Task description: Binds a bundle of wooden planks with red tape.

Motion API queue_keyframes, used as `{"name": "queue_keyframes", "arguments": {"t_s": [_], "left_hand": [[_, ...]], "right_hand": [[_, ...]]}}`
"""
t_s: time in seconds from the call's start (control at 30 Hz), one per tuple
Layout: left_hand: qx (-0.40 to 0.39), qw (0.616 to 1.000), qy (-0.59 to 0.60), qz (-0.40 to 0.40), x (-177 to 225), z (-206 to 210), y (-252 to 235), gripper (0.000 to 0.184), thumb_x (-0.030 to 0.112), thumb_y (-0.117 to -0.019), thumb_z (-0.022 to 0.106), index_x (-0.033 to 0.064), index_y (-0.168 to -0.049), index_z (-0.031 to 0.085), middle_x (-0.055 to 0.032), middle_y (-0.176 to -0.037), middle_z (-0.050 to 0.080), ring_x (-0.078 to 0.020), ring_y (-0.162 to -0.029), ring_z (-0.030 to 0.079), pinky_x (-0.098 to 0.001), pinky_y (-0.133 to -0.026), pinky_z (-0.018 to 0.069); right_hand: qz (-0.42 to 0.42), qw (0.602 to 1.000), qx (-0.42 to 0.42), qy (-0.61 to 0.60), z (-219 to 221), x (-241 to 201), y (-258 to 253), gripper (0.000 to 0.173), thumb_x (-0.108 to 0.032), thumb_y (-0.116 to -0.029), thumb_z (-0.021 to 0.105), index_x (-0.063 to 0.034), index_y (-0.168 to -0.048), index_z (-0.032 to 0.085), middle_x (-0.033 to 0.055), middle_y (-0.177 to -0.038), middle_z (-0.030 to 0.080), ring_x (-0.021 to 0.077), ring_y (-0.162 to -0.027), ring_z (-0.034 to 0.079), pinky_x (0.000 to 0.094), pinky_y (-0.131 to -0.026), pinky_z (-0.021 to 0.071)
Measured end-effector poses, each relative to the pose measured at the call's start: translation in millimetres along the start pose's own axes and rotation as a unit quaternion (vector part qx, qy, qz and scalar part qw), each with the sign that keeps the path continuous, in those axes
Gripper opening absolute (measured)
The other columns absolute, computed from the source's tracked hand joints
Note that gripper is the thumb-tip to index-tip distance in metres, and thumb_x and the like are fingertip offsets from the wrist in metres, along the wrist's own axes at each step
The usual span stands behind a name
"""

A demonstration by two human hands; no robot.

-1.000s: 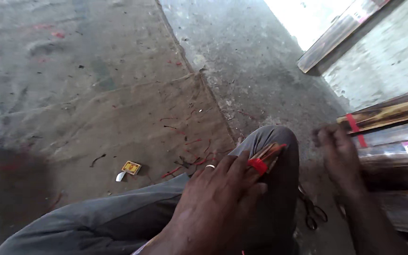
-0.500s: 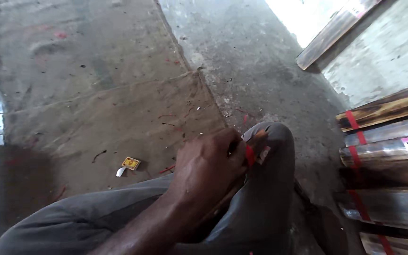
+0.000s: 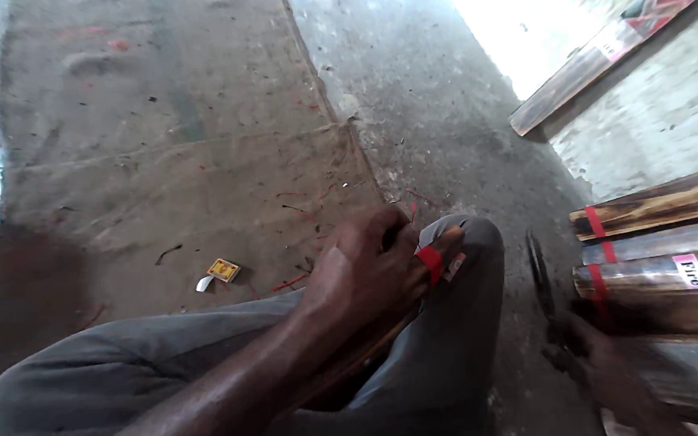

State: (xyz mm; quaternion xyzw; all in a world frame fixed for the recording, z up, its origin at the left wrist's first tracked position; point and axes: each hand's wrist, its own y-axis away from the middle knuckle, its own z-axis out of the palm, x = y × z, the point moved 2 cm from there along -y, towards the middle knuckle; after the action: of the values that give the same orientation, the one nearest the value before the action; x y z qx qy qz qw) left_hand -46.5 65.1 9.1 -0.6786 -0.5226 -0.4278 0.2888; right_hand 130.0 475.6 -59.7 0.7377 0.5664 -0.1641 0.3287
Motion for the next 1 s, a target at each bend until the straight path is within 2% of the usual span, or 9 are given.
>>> {"name": "queue_keyframes", "arguments": {"t_s": [0.1, 0.23, 0.4, 0.5, 0.6, 0.73, 0.83, 0.9, 1.0], "left_hand": [[0.006, 1.0, -0.011, 0.013, 1, 2, 1, 0.022, 0.04, -0.1036, 0.055, 0.0261, -0.097, 0.07, 0.0115, -0.077, 0.066, -0.0047, -0.064, 0.062, -0.0306, -0.056, 0.0546], [0.016, 0.999, -0.019, 0.025, 2, 2, 6, 0.021, 0.039, -0.1039, 0.055, 0.0255, -0.097, 0.071, 0.0114, -0.076, 0.065, -0.0042, -0.063, 0.06, -0.03, -0.055, 0.0537], [0.013, 0.999, -0.034, 0.029, 7, 4, 16, 0.022, 0.042, -0.1038, 0.055, 0.0254, -0.098, 0.069, 0.0096, -0.075, 0.064, -0.0066, -0.06, 0.06, -0.0335, -0.051, 0.0529], [0.016, 0.997, -0.053, 0.045, 6, 7, 17, 0.023, 0.043, -0.1038, 0.054, 0.0271, -0.098, 0.069, 0.012, -0.076, 0.064, -0.0042, -0.062, 0.06, -0.0323, -0.053, 0.0531], [0.024, 0.996, -0.054, 0.068, 4, 8, 16, 0.02, 0.041, -0.1034, 0.055, 0.0268, -0.098, 0.069, 0.0133, -0.078, 0.063, -0.0021, -0.065, 0.06, -0.0307, -0.057, 0.0537], [0.053, 0.993, -0.056, 0.088, 13, -5, 18, 0.022, 0.04, -0.1048, 0.055, 0.0246, -0.104, 0.07, 0.0103, -0.083, 0.066, -0.0045, -0.067, 0.062, -0.029, -0.055, 0.0544], [-0.049, 0.966, -0.252, 0.016, 1, -33, 25, 0.058, 0.071, -0.0979, 0.041, 0.0335, -0.141, 0.055, 0.0061, -0.097, 0.07, -0.0164, -0.08, 0.069, -0.0493, -0.064, 0.058], [-0.115, 0.932, -0.339, -0.052, -23, -39, 39, 0.071, 0.082, -0.0898, 0.037, 0.0357, -0.141, 0.053, 0.0021, -0.087, 0.07, -0.0235, -0.075, 0.069, -0.0555, -0.061, 0.056], [-0.131, 0.929, -0.337, -0.082, -48, -47, 43, 0.051, 0.073, -0.0966, 0.037, 0.036, -0.125, 0.058, 0.0026, -0.078, 0.066, -0.0226, -0.068, 0.067, -0.053, -0.057, 0.0538]], "right_hand": [[-0.195, 0.919, 0.035, 0.342, -59, -85, -14, 0.057, -0.074, -0.0751, 0.067, -0.0193, -0.092, 0.065, -0.0016, -0.08, 0.06, 0.0187, -0.073, 0.06, 0.0514, -0.069, 0.0508], [-0.345, 0.83, -0.008, 0.439, -82, -173, -34, 0.032, -0.056, -0.0799, 0.067, -0.0242, -0.078, 0.064, -0.0079, -0.068, 0.054, 0.0116, -0.06, 0.055, 0.0457, -0.066, 0.0474], [-0.391, 0.757, -0.057, 0.52, -78, -218, -49, 0.02, -0.034, -0.0686, 0.078, -0.0268, -0.077, 0.061, -0.0114, -0.064, 0.051, 0.0083, -0.057, 0.054, 0.0388, -0.059, 0.0484], [-0.398, 0.726, -0.066, 0.557, -73, -236, -43, 0.023, -0.027, -0.0673, 0.081, -0.0229, -0.081, 0.063, -0.0072, -0.066, 0.056, 0.0125, -0.059, 0.057, 0.0464, -0.075, 0.0491], [-0.418, 0.698, -0.082, 0.576, -69, -244, -38, 0.023, -0.027, -0.0724, 0.078, -0.0187, -0.087, 0.062, -0.0031, -0.068, 0.054, 0.0176, -0.058, 0.057, 0.0461, -0.063, 0.0493], [-0.423, 0.762, -0.07, 0.485, -79, -227, -53, 0.015, -0.037, -0.0828, 0.067, -0.024, -0.08, 0.06, -0.0097, -0.062, 0.049, 0.0106, -0.053, 0.052, 0.0373, -0.051, 0.0458], [-0.217, 0.882, 0.007, 0.417, -94, -173, -71, 0.036, -0.055, -0.0869, 0.07, -0.0214, -0.082, 0.059, -0.006, -0.062, 0.051, 0.0146, -0.053, 0.053, 0.0419, -0.045, 0.0471], [-0.021, 0.928, 0.022, 0.37, -97, -104, -82, 0.043, -0.052, -0.0821, 0.082, -0.0191, -0.097, 0.06, 0.0031, -0.071, 0.06, 0.0249, -0.06, 0.061, 0.0538, -0.052, 0.0524], [0.131, 0.939, 0.032, 0.317, -66, 26, -75, 0.053, -0.032, -0.0833, 0.086, -0.009, -0.125, 0.062, 0.0217, -0.109, 0.066, 0.0441, -0.097, 0.066, 0.0712, -0.08, 0.0523]]}}
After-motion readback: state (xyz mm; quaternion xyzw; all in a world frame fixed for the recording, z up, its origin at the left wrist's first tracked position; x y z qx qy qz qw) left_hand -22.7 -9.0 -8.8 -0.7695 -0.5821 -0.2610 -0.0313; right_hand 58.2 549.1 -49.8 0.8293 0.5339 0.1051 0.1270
